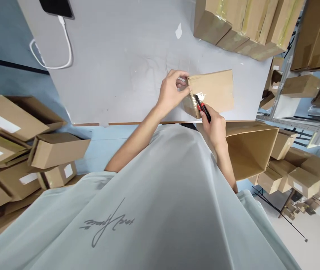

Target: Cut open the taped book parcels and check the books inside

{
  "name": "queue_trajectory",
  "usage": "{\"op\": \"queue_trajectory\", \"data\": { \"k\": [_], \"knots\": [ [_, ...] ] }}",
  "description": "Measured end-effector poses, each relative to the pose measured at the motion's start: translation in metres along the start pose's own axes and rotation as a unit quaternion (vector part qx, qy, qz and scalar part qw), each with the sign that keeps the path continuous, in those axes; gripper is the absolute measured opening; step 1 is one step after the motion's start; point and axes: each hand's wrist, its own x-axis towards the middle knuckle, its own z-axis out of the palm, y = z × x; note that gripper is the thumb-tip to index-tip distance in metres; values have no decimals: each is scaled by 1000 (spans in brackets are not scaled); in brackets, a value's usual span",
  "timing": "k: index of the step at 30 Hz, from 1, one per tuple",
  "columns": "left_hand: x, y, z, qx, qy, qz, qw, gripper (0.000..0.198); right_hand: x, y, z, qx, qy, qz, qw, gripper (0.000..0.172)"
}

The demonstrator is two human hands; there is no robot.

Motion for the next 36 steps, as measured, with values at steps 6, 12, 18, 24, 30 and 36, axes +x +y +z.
{"op": "queue_trajectory", "data": {
  "k": [6,12,18,24,30,36],
  "knots": [
    [6,17,-4,8,-16,13,1000,46,7,-3,-1,-54,-12,-12,998,46],
    [8,47,-6,36,13,-24,999,44,8,-40,-14,-185,-85,62,977,48],
    [7,61,-5,26,25,-52,998,32,21,-79,-27,-243,-158,100,952,42],
    [-1,62,-1,47,32,-52,997,27,22,-95,-36,-293,-208,125,925,37],
    [-3,57,-2,51,45,-50,996,31,22,-94,-33,-311,-210,109,921,43],
    [-2,55,-2,60,38,-46,996,29,7,-87,-37,-300,-240,94,918,42]
  ]
}}
